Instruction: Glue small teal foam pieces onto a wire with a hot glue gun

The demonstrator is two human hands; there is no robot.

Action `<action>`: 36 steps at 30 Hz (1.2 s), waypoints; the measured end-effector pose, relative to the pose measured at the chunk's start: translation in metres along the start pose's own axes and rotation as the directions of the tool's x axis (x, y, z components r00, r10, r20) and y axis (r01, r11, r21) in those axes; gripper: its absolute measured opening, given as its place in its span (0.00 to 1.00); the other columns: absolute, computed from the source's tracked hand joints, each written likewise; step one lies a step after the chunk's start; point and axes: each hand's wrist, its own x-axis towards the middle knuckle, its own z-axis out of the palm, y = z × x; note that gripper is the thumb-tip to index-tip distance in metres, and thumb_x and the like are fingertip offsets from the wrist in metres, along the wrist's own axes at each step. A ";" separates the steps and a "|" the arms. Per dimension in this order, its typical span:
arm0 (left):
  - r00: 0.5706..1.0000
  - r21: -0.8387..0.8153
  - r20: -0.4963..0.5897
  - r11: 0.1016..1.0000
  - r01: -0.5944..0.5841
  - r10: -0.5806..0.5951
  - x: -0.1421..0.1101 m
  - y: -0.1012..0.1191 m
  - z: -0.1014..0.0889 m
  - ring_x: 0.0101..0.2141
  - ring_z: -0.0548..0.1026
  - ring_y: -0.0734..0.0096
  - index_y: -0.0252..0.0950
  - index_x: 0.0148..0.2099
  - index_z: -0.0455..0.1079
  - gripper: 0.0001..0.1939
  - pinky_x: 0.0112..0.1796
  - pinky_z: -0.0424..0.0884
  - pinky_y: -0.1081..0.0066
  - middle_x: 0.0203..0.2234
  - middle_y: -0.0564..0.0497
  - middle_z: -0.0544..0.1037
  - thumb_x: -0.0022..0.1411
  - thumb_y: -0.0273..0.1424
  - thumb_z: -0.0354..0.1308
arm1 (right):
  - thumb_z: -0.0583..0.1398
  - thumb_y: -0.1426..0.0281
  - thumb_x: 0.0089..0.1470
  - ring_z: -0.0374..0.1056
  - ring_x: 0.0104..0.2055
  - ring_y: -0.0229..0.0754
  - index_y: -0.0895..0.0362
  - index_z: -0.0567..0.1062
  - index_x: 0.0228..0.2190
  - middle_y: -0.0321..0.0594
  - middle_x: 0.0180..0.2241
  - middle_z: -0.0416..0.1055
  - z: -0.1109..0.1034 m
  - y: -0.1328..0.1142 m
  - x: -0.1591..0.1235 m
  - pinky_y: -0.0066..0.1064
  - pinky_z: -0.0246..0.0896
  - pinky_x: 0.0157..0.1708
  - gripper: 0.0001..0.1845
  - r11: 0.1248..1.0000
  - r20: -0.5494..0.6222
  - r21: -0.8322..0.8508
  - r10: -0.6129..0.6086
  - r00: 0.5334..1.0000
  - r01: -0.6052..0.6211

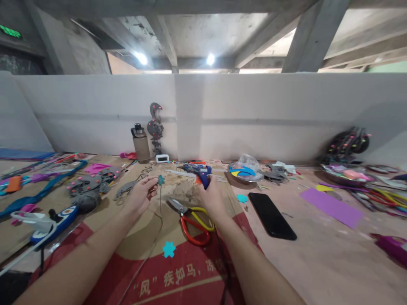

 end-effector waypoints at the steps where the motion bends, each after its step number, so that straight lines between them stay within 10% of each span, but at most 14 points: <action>1: 1.000 -0.009 -0.005 1.000 0.011 -0.011 0.001 -0.001 -0.001 0.20 0.62 0.83 0.32 0.30 0.71 0.14 0.18 0.54 0.80 0.19 0.56 0.67 0.40 0.34 0.68 | 0.53 0.67 0.45 0.64 0.29 0.42 0.59 0.67 0.36 0.40 0.28 0.68 0.002 0.000 -0.001 0.32 0.60 0.30 0.14 0.991 0.082 0.111 0.067 0.994 -0.076; 10: 0.996 0.000 -0.067 0.998 0.058 -0.058 0.005 -0.007 -0.004 0.19 0.64 0.83 0.31 0.32 0.72 0.17 0.18 0.55 0.81 0.18 0.56 0.68 0.39 0.34 0.68 | 0.59 0.64 0.45 0.64 0.24 0.36 0.55 0.62 0.42 0.34 0.28 0.67 0.002 -0.036 -0.026 0.29 0.62 0.22 0.21 0.731 0.345 0.612 0.095 0.934 -0.300; 16: 0.998 -0.042 -0.050 0.998 0.047 -0.050 0.001 -0.003 0.000 0.22 0.68 0.81 0.32 0.32 0.73 0.15 0.22 0.61 0.80 0.21 0.54 0.72 0.40 0.33 0.68 | 0.56 0.63 0.50 0.64 0.23 0.39 0.57 0.66 0.39 0.36 0.25 0.69 0.001 -0.044 -0.040 0.31 0.62 0.24 0.16 0.864 0.347 0.480 -0.027 0.937 -0.153; 24: 1.000 -0.081 -0.020 0.997 0.018 -0.020 -0.004 0.000 0.002 0.24 0.70 0.80 0.33 0.31 0.73 0.12 0.24 0.62 0.78 0.24 0.53 0.74 0.43 0.32 0.67 | 0.54 0.61 0.53 0.56 0.57 0.47 0.57 0.63 0.52 0.47 0.54 0.62 0.002 -0.040 -0.048 0.42 0.47 0.57 0.25 0.976 0.212 0.212 -0.103 0.972 0.057; 36: 0.999 -0.070 -0.046 0.998 -0.006 0.002 -0.010 0.007 0.009 0.25 0.71 0.79 0.34 0.30 0.72 0.12 0.28 0.65 0.77 0.23 0.53 0.74 0.42 0.33 0.67 | 0.54 0.65 0.55 0.66 0.47 0.43 0.53 0.67 0.48 0.42 0.46 0.70 0.002 -0.050 -0.049 0.37 0.58 0.50 0.18 0.946 0.248 0.317 -0.156 0.956 0.073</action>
